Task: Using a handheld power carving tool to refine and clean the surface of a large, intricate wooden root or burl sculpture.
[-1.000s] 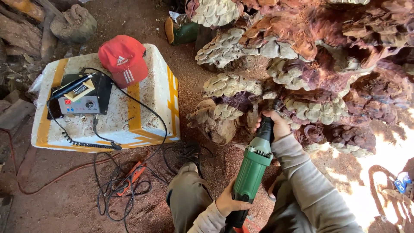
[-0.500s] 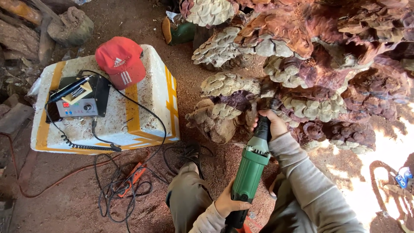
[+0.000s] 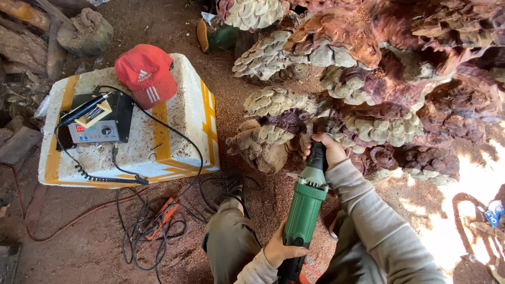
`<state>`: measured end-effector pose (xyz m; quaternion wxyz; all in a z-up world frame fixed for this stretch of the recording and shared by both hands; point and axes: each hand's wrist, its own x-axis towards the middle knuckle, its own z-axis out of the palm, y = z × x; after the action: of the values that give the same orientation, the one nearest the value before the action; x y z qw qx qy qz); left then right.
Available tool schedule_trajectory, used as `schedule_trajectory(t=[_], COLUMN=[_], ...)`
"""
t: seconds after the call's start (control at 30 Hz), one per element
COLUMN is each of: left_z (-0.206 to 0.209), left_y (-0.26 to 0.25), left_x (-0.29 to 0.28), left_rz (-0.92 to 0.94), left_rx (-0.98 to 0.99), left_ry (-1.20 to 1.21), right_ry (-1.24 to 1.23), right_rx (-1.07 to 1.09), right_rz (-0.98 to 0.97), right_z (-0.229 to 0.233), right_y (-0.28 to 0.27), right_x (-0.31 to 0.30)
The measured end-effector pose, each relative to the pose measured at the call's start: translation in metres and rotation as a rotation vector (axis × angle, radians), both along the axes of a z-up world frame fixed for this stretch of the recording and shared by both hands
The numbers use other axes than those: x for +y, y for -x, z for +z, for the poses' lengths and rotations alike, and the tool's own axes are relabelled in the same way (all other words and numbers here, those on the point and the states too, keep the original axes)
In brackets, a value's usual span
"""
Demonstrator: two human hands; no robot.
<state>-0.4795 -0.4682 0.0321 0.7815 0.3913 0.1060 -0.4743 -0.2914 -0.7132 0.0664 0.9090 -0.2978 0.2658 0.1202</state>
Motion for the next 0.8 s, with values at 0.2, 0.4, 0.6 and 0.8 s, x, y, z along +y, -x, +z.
schedule_trajectory(t=[0.2,0.4,0.6,0.8], left_z=[0.008,0.011,0.006,0.006], left_y=[0.003,0.009,0.013,0.016], left_x=[-0.004,-0.007,-0.009,-0.011], left_rz=[0.012,0.045,0.061,0.052], left_rx=[-0.019,0.033,0.015,-0.075], left_ry=[-0.014,0.043,0.072,0.061], right_ry=[0.02,0.009,0.063,0.061], right_rx=[0.027,0.012,0.067,0.098], right_rz=[-0.004,0.041,0.042,0.064], right_z=[-0.001,-0.002,0.002,0.0], right_y=[-0.001,-0.002,-0.003,-0.005], right_x=[0.003,0.005,0.009,0.012])
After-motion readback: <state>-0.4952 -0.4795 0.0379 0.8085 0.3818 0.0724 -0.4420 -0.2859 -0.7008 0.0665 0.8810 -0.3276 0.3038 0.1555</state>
